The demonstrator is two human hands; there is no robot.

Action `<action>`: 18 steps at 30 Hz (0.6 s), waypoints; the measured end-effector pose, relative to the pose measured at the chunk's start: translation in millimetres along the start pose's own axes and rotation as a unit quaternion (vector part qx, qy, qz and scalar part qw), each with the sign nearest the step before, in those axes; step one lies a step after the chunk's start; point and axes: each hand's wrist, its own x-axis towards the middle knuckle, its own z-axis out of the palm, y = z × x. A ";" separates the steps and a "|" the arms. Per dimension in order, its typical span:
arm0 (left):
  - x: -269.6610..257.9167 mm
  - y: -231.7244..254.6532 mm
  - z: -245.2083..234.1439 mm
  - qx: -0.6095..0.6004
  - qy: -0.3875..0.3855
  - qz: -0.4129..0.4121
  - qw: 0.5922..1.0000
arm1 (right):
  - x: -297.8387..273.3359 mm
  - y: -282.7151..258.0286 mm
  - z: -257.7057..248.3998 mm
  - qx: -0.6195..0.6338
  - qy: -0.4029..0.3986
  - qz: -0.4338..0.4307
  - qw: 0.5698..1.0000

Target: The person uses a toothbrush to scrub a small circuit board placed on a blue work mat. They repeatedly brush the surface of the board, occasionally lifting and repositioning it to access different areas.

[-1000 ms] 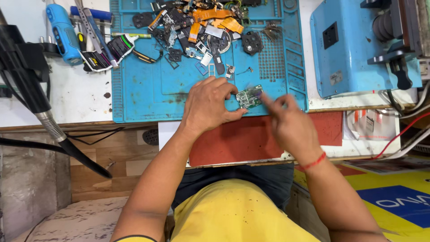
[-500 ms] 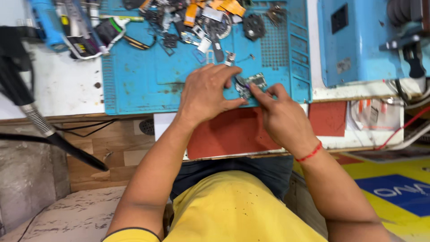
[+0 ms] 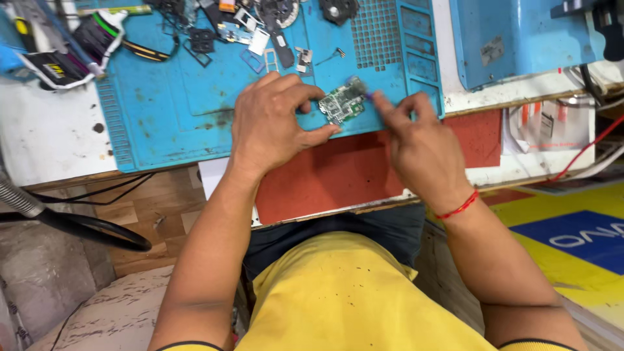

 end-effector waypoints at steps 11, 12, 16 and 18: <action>1.6 3.0 -7.4 -0.005 0.000 -0.003 1.000 | -0.2 -10.1 6.0 0.037 -0.044 -0.037 0.998; 3.8 4.0 -7.8 -0.009 0.003 -0.001 1.000 | -0.1 -9.8 5.9 0.041 -0.059 -0.052 0.996; 0.3 5.5 -2.6 -0.009 0.003 -0.016 1.000 | -2.4 -1.6 6.2 0.021 -0.035 0.001 0.999; 0.6 2.4 -3.1 -0.011 0.000 -0.011 1.000 | 0.0 -1.3 7.3 -0.005 -0.007 0.018 1.000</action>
